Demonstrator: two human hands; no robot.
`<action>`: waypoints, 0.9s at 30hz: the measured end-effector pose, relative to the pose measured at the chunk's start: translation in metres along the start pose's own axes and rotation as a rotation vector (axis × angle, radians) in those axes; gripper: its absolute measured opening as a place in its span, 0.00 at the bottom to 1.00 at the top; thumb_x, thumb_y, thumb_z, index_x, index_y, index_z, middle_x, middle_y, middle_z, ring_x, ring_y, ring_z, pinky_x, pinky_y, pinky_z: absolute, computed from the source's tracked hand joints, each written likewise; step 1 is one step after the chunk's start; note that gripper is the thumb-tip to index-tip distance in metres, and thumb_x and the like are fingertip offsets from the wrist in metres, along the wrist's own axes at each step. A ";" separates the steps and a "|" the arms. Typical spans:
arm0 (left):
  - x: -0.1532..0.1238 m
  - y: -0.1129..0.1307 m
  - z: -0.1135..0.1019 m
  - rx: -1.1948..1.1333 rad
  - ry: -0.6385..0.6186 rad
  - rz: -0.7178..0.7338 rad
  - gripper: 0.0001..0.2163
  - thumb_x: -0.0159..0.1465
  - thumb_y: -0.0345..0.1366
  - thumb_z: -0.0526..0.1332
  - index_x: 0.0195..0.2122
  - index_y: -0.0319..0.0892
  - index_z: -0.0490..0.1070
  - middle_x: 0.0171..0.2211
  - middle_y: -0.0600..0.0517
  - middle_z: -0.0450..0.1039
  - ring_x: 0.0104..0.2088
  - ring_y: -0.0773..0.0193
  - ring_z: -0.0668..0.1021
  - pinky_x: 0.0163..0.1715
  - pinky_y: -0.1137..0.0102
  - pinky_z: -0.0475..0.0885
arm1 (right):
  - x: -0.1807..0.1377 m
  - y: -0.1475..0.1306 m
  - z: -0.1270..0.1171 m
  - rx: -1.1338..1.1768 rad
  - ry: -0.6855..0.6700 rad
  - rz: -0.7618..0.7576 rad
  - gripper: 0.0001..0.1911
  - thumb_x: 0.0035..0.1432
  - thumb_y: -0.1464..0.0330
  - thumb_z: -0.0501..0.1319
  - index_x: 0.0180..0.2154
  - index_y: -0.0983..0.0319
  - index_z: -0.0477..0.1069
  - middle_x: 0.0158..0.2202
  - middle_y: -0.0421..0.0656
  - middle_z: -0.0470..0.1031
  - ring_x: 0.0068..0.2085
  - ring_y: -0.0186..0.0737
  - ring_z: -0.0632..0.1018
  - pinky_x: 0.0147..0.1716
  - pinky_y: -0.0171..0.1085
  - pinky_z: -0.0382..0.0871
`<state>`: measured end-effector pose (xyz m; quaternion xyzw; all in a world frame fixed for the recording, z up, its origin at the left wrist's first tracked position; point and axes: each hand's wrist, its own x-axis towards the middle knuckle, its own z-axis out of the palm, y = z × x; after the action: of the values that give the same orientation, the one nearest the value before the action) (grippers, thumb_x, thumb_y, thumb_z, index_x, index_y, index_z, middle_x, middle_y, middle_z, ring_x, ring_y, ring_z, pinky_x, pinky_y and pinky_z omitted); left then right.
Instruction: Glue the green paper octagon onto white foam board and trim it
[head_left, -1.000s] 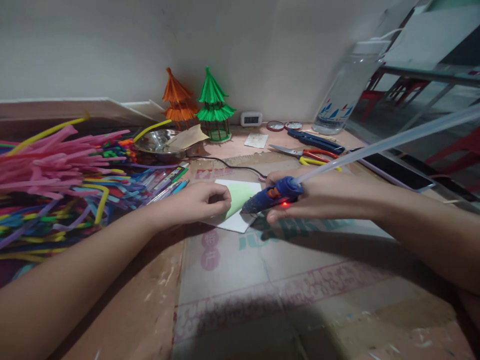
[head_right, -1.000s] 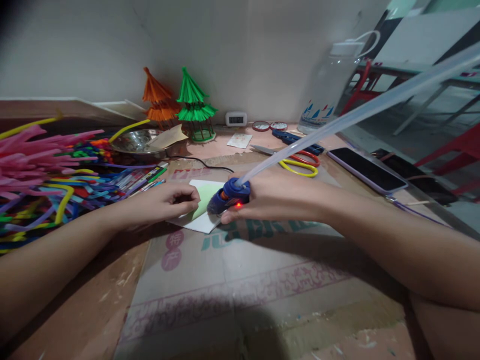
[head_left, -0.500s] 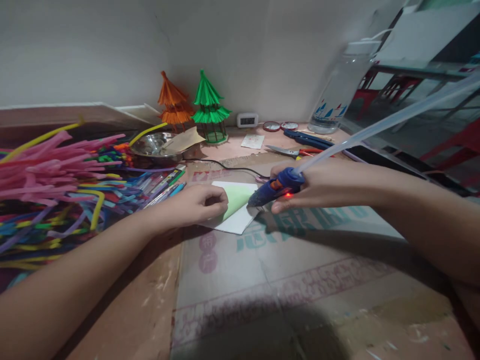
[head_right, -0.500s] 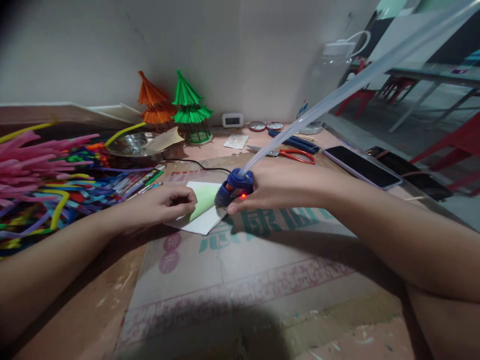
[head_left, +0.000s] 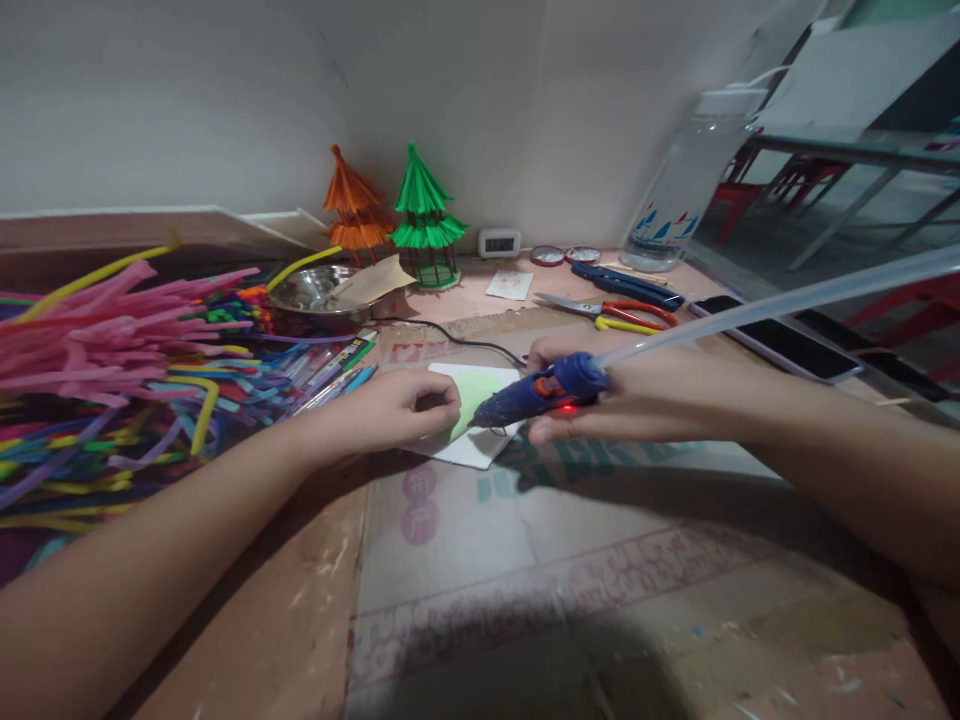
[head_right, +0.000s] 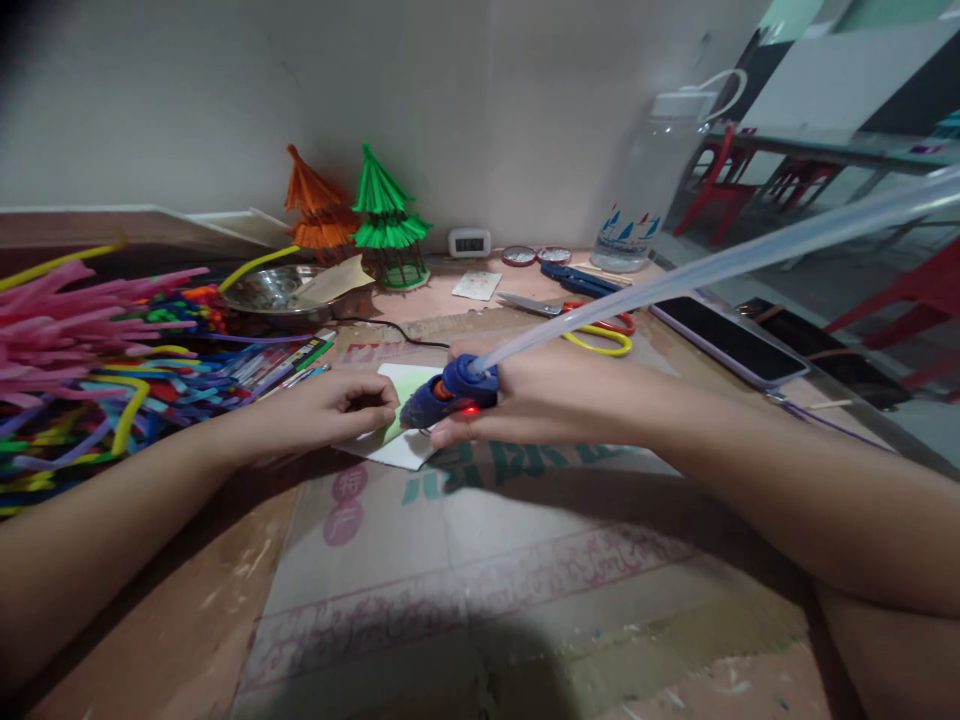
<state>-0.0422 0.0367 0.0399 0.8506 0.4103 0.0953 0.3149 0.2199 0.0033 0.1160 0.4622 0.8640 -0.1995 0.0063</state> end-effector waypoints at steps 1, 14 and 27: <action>0.000 0.000 0.000 0.001 -0.002 0.002 0.11 0.63 0.43 0.56 0.31 0.41 0.70 0.29 0.54 0.71 0.31 0.64 0.72 0.30 0.72 0.65 | 0.001 0.000 0.001 0.023 -0.001 -0.023 0.24 0.59 0.45 0.61 0.42 0.58 0.70 0.34 0.42 0.77 0.33 0.42 0.74 0.29 0.35 0.60; 0.000 -0.001 0.000 0.002 0.004 0.000 0.09 0.62 0.40 0.56 0.31 0.41 0.71 0.29 0.54 0.71 0.31 0.64 0.72 0.31 0.72 0.65 | 0.009 0.007 0.015 0.174 -0.013 -0.078 0.24 0.57 0.45 0.64 0.43 0.57 0.72 0.36 0.41 0.79 0.37 0.43 0.77 0.31 0.34 0.62; 0.000 0.001 0.000 -0.010 -0.007 -0.008 0.10 0.62 0.42 0.56 0.31 0.41 0.70 0.29 0.54 0.71 0.30 0.64 0.72 0.30 0.72 0.65 | 0.001 -0.003 -0.005 0.047 -0.042 0.000 0.17 0.61 0.53 0.62 0.43 0.57 0.77 0.35 0.41 0.80 0.34 0.42 0.76 0.32 0.36 0.62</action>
<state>-0.0420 0.0367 0.0405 0.8476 0.4121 0.0931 0.3211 0.2179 0.0046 0.1219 0.4581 0.8587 -0.2292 0.0135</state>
